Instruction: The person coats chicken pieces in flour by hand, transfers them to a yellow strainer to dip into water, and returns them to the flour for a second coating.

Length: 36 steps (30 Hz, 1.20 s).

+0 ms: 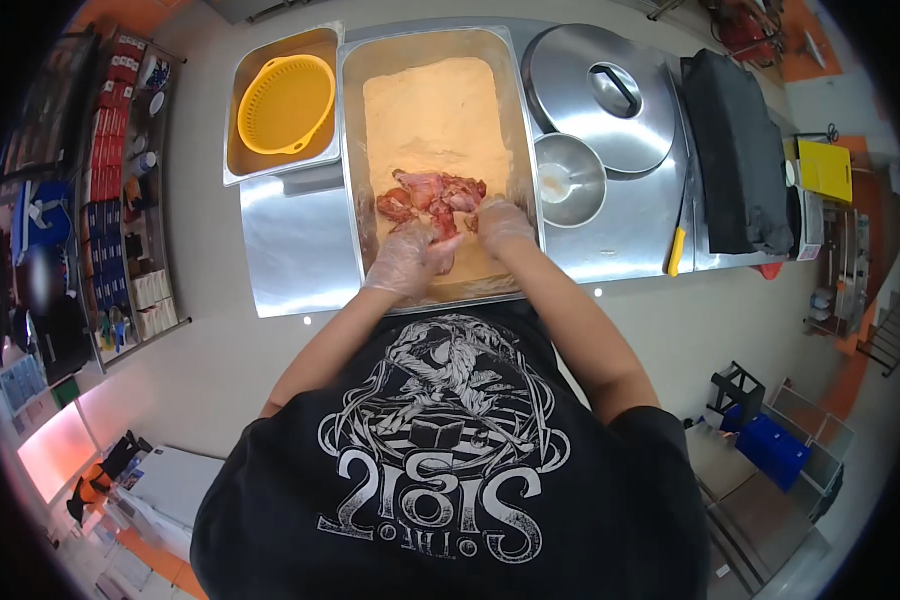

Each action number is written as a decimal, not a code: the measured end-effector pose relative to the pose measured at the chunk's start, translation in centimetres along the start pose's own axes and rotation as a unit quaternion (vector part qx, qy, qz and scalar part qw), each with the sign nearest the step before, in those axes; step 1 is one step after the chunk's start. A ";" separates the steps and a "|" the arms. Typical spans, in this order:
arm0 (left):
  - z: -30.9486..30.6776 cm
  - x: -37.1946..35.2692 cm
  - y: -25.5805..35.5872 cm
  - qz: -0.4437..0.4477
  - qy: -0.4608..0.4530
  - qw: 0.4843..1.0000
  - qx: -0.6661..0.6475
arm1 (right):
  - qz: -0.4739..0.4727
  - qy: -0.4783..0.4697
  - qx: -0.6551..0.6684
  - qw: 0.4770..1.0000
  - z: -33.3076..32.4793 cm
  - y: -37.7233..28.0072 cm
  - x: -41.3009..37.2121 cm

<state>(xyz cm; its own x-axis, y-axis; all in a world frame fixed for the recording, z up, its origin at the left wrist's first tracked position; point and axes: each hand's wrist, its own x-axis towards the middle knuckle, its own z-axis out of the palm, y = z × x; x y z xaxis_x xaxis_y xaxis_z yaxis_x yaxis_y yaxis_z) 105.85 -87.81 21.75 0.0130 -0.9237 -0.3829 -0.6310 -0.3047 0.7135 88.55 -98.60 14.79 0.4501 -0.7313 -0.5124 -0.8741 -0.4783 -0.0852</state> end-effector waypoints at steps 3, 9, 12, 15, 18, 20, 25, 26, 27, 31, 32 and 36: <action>4.0 0.6 -2.9 0.063 0.011 0.996 0.057 | 0.038 0.004 0.013 0.999 0.4 -0.3 0.6; 4.8 0.3 -3.9 0.160 -0.028 0.985 0.056 | 0.015 -0.124 -0.023 0.992 -0.3 -1.0 -0.3; 3.9 0.5 -3.4 0.077 -0.108 0.991 -0.015 | 0.020 -0.136 -0.004 0.990 1.2 -0.2 -0.1; 4.2 1.7 -5.1 0.153 -0.094 0.980 0.086 | 0.002 -0.082 0.088 0.993 0.2 0.7 -1.4; 4.8 2.5 -5.5 0.074 -0.016 0.995 0.069 | 0.019 -0.021 0.234 0.972 -4.4 0.5 -3.6; 3.5 2.4 -4.1 0.079 0.019 0.997 0.014 | 0.046 -0.020 0.311 0.949 -4.8 1.0 -4.0; 0.8 2.2 -1.0 -0.116 -0.117 0.889 -0.427 | -0.014 0.032 0.494 0.869 -1.7 2.5 -3.3; 0.4 2.5 -0.7 -0.106 -0.121 0.901 -0.403 | -0.013 0.035 0.496 0.868 -1.3 2.6 -3.2; 0.6 3.0 -1.0 -0.105 -0.123 0.902 -0.400 | -0.041 0.040 0.507 0.860 -0.9 2.4 -3.1; 1.6 4.1 -2.6 -0.079 -0.106 0.962 -0.239 | 0.014 -0.031 0.613 0.789 -3.0 0.2 -4.5; 1.7 4.1 -2.8 -0.037 -0.050 0.984 -0.165 | 0.017 -0.028 0.617 0.787 -2.8 0.4 -4.5; 0.6 3.1 -2.1 0.094 -0.093 0.984 0.117 | 0.027 -0.092 0.644 0.759 -2.1 0.3 -5.0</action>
<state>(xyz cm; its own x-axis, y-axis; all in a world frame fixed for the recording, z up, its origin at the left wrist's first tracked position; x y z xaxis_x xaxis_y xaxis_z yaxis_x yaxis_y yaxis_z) 106.78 -89.93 18.68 -0.2496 -0.8935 -0.3733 -0.7702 -0.0505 0.6358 86.40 -96.06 19.14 0.4766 -0.5967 -0.6456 -0.3983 0.5081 -0.7637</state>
